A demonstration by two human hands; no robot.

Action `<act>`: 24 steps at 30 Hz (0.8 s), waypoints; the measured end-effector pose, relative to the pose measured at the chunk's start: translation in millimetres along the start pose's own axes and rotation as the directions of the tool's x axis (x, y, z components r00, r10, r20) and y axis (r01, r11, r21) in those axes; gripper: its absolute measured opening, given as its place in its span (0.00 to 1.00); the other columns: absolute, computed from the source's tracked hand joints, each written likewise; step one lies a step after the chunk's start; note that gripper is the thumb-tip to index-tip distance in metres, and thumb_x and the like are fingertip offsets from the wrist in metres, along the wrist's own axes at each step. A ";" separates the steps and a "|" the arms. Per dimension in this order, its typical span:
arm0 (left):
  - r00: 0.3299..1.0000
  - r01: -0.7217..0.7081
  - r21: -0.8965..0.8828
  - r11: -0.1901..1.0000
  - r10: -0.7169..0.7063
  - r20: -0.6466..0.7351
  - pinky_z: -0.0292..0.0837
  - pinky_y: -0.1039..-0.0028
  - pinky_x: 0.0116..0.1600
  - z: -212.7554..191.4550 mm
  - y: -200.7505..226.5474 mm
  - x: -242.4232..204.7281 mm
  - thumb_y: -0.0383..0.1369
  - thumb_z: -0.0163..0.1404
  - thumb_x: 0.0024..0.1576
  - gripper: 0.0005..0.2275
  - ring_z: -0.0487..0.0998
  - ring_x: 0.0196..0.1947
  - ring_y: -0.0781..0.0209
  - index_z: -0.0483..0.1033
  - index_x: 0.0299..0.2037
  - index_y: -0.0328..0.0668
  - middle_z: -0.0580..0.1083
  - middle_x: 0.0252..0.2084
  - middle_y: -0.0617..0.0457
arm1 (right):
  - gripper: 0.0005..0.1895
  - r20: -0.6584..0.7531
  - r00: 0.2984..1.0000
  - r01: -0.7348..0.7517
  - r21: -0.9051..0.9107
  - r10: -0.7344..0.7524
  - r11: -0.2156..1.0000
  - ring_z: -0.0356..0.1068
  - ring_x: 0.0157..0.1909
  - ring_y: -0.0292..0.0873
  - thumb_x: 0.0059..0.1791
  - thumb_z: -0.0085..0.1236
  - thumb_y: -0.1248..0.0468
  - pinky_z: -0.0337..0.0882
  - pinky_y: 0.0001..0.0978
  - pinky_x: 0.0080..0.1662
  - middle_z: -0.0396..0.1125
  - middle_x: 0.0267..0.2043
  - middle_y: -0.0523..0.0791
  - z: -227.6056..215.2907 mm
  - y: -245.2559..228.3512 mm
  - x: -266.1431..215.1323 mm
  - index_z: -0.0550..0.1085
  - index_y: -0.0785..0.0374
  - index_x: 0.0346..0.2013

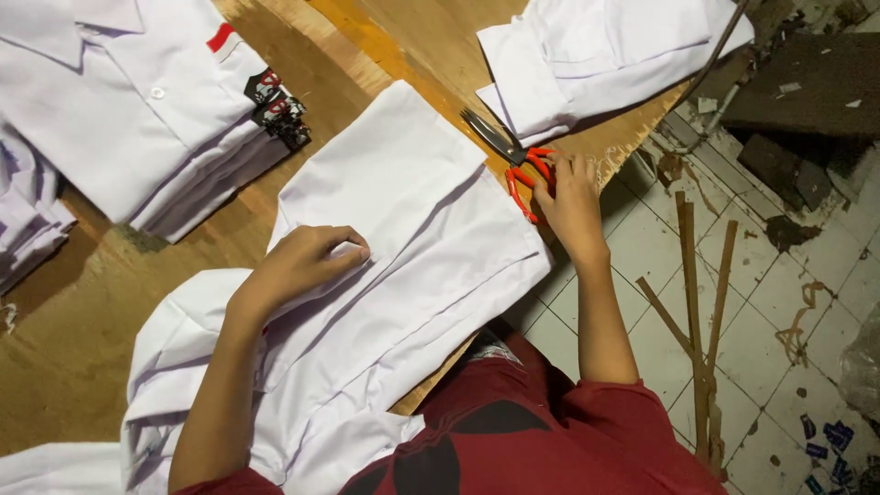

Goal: Trimming loose threads, buttoning, and folding a white school shirt on a wooden work surface.

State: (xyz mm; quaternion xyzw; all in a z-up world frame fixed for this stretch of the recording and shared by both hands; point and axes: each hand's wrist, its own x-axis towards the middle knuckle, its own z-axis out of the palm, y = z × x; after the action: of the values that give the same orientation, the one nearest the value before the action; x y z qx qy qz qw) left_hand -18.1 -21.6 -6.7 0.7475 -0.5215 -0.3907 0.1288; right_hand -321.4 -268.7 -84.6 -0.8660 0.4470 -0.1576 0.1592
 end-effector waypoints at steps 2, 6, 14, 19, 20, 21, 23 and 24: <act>1.000 0.016 -0.002 1.000 -0.016 0.010 0.74 0.57 0.50 -1.3 3.1 -0.1 0.46 0.53 0.59 0.12 0.82 0.41 0.42 0.83 0.48 0.58 0.82 0.36 0.46 | 0.26 0.068 0.997 -0.031 0.032 0.028 0.999 0.59 0.61 0.62 0.51 0.62 0.63 0.61 0.52 0.61 0.61 0.55 0.58 -14.3 -15.3 -0.4 0.69 0.74 0.61; 0.999 0.046 -0.053 0.998 -0.046 0.006 0.74 0.55 0.54 -6.6 16.0 -6.4 0.41 0.52 0.60 0.12 0.82 0.47 0.40 0.83 0.48 0.51 0.83 0.41 0.43 | 0.33 0.141 0.987 -0.082 0.026 0.077 0.996 0.58 0.64 0.61 0.51 0.65 0.53 0.60 0.51 0.64 0.59 0.56 0.56 -4.8 -5.0 1.1 0.68 0.72 0.63; 0.997 0.016 -0.130 0.991 -0.026 -0.075 0.74 0.54 0.54 -9.1 10.8 -10.4 0.40 0.53 0.59 0.10 0.82 0.47 0.40 0.83 0.47 0.51 0.83 0.41 0.43 | 0.27 0.294 0.943 -0.206 0.150 0.155 0.967 0.70 0.51 0.65 0.48 0.68 0.50 0.66 0.56 0.53 0.69 0.41 0.58 -12.0 9.5 14.6 0.74 0.72 0.47; 0.939 -0.155 -0.159 0.975 0.095 -0.332 0.68 0.65 0.36 -14.5 -5.7 -17.0 0.37 0.57 0.58 0.08 0.70 0.23 0.55 0.84 0.43 0.46 0.74 0.22 0.44 | 0.23 0.281 0.951 -0.217 0.297 0.132 0.930 0.73 0.37 0.54 0.51 0.64 0.52 0.68 0.48 0.42 0.72 0.32 0.56 11.4 58.2 15.2 0.75 0.71 0.47; 0.912 -0.209 -0.162 0.964 0.132 -0.389 0.66 0.68 0.34 -17.1 -6.8 -18.2 0.35 0.58 0.58 0.07 0.67 0.22 0.58 0.85 0.43 0.47 0.71 0.19 0.47 | 0.20 0.271 0.957 -0.217 0.427 0.105 0.878 0.68 0.34 0.47 0.54 0.59 0.56 0.67 0.41 0.37 0.69 0.30 0.51 6.6 58.0 11.6 0.73 0.71 0.52; 0.880 -0.258 -0.164 0.952 0.162 -0.446 0.64 0.71 0.32 -19.0 -8.8 -20.6 0.34 0.59 0.58 0.06 0.64 0.20 0.62 0.85 0.42 0.49 0.68 0.17 0.50 | 0.18 0.264 0.961 -0.215 0.549 0.076 0.808 0.64 0.31 0.40 0.57 0.54 0.60 0.66 0.34 0.33 0.66 0.29 0.46 3.2 57.3 8.3 0.71 0.70 0.57; 0.849 -0.279 -0.158 0.947 0.167 -0.502 0.63 0.73 0.32 -23.1 -11.9 -22.7 0.35 0.59 0.58 0.05 0.62 0.20 0.63 0.85 0.42 0.50 0.67 0.16 0.51 | 0.22 0.295 0.955 -0.228 0.727 0.005 0.647 0.65 0.27 0.38 0.54 0.56 0.62 0.67 0.31 0.30 0.66 0.30 0.45 2.9 50.8 1.6 0.66 0.70 0.60; 0.817 -0.308 -0.147 0.940 0.182 -0.547 0.62 0.74 0.31 -24.8 -14.3 -24.9 0.35 0.60 0.58 0.05 0.61 0.20 0.65 0.85 0.42 0.51 0.66 0.16 0.53 | 0.28 0.311 0.949 -0.255 0.857 -0.053 0.447 0.65 0.23 0.36 0.51 0.59 0.64 0.69 0.28 0.27 0.66 0.32 0.44 3.2 47.2 -1.7 0.62 0.70 0.64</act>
State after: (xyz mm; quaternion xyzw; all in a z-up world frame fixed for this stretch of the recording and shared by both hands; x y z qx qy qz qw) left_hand 5.7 1.1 12.4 0.7317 -0.5102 -0.2086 0.4010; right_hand -355.2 -292.8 -107.4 -0.6386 0.3207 -0.2280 0.6613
